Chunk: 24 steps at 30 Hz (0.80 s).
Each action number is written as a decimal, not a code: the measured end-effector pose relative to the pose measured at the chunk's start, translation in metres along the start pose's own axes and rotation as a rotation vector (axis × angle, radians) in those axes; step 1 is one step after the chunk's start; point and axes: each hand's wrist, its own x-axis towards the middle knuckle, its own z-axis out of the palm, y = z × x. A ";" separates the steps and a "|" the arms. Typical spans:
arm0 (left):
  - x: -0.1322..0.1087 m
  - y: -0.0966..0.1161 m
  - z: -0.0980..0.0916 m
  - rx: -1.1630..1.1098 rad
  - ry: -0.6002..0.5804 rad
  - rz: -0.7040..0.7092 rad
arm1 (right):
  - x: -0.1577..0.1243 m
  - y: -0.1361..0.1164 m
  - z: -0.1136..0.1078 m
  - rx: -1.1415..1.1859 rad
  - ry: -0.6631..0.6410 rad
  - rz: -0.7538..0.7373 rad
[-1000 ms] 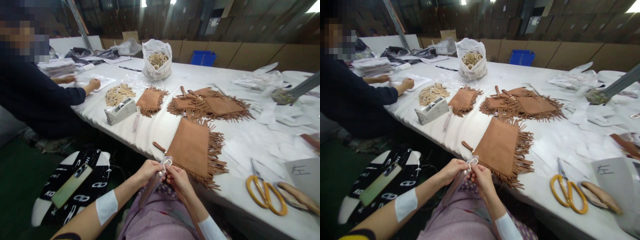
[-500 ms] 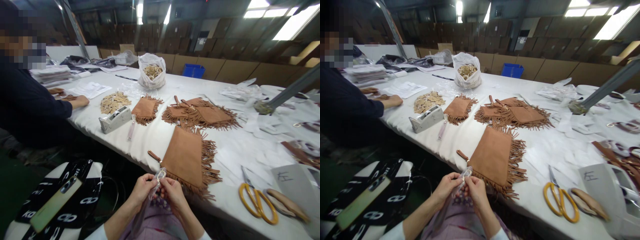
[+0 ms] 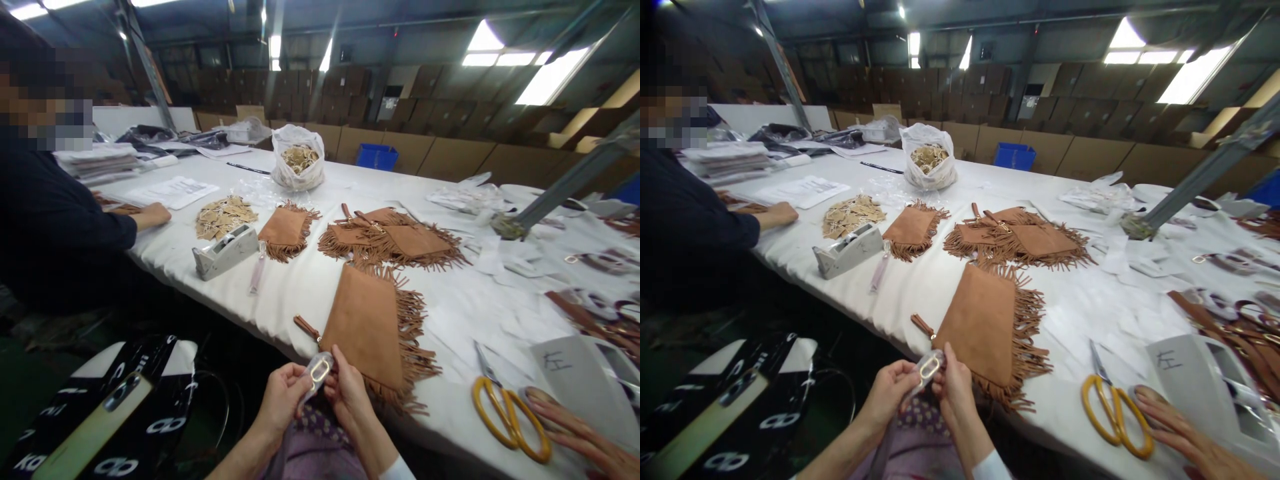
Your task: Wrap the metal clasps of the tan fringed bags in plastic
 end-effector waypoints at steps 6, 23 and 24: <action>0.000 -0.001 0.000 0.010 0.021 0.027 | -0.013 0.012 -0.014 -0.310 -0.191 -0.027; -0.019 0.004 -0.001 0.373 -0.071 0.288 | -0.015 0.003 -0.010 -0.346 -0.300 -0.107; -0.017 0.004 -0.001 0.287 -0.076 0.187 | -0.014 0.003 -0.011 -0.343 -0.313 -0.109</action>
